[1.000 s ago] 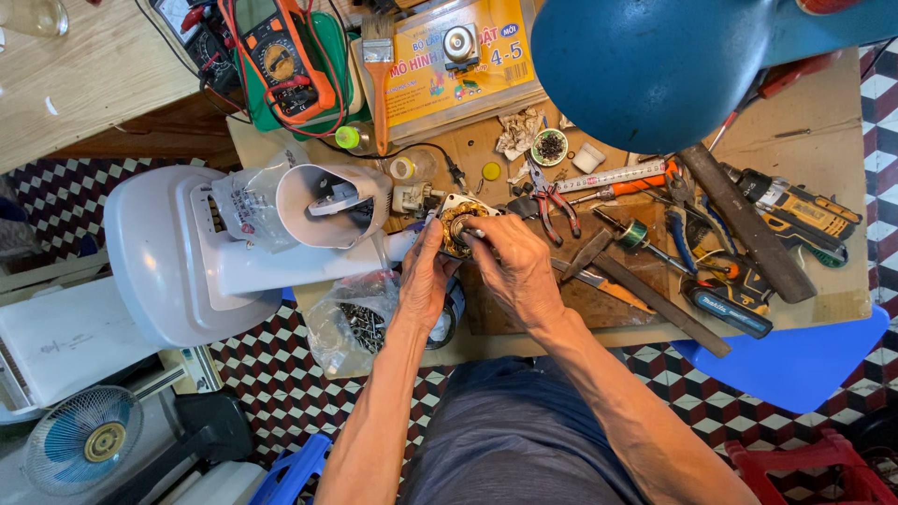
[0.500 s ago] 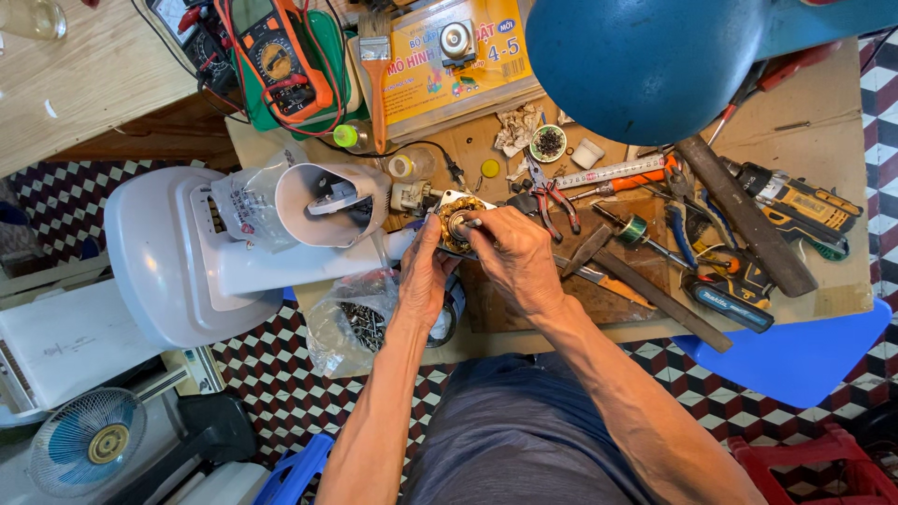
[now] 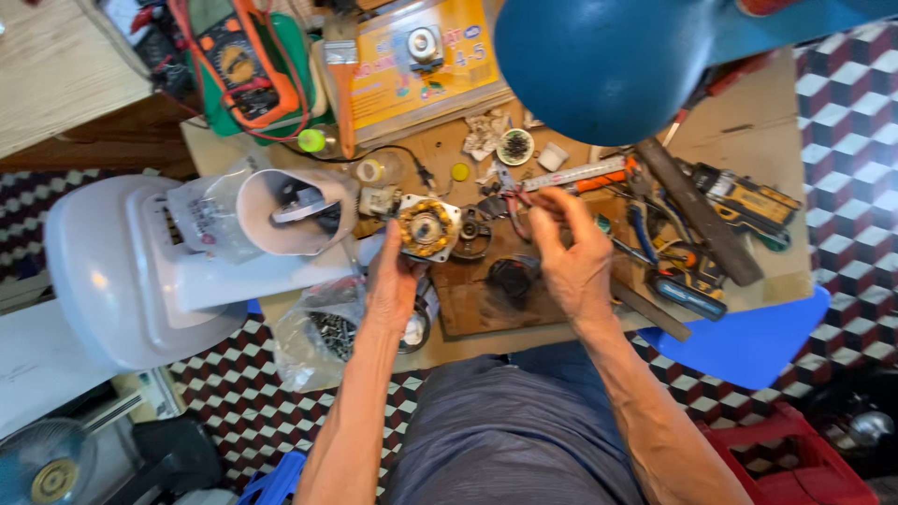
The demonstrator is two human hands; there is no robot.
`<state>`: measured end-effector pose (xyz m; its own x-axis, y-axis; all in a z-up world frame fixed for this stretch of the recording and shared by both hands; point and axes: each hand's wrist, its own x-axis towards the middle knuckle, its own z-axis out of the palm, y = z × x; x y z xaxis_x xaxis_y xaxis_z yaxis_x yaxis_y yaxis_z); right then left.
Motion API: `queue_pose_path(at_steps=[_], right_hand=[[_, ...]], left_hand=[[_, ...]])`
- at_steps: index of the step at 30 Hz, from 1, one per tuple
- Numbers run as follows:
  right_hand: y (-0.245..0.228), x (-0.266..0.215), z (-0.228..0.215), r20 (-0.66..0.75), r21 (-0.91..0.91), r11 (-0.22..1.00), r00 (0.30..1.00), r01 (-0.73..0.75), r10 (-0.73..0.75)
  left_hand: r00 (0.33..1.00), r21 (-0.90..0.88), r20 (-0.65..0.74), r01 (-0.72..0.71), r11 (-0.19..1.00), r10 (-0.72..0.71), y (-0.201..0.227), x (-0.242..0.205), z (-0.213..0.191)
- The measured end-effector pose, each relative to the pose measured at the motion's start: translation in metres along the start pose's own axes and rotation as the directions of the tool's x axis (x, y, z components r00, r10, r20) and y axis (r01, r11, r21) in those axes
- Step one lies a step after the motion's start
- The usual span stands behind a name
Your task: The person disassembles a small electrical motor or switch component on a cluttered workbench, removes internal parts, applies lubricant, and reassembles the unit using a screwdriver and pliers. The person handles screws, a rotor, and a housing, then places the reassembled component back on the bench.
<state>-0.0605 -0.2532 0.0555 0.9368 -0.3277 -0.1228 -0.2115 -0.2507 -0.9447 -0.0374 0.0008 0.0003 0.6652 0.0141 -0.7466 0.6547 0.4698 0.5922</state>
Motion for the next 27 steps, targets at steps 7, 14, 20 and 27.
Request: queue_pose_path(at_steps=[7,14,20,27], right_hand=[[0.077,0.003,-0.098,-0.257,0.089,0.955,0.92,-0.282,0.296],[0.115,-0.043,-0.082,-0.1,-0.203,0.852,0.876,-0.482,0.472],[0.11,-0.079,-0.04,0.101,-0.462,0.865,0.957,-0.197,0.272],[0.103,-0.048,-0.045,-0.183,-0.356,0.732,0.812,-0.581,0.555]], left_hand=[[0.999,-0.084,-0.011,-0.031,0.996,0.03,0.001,0.007,-0.007],[0.999,-0.087,-0.005,-0.054,0.995,0.053,0.005,0.005,-0.005],[0.998,-0.079,0.001,-0.055,0.995,0.056,0.006,-0.003,-0.004],[0.999,-0.079,-0.003,-0.052,0.996,0.052,0.007,-0.007,-0.008]])
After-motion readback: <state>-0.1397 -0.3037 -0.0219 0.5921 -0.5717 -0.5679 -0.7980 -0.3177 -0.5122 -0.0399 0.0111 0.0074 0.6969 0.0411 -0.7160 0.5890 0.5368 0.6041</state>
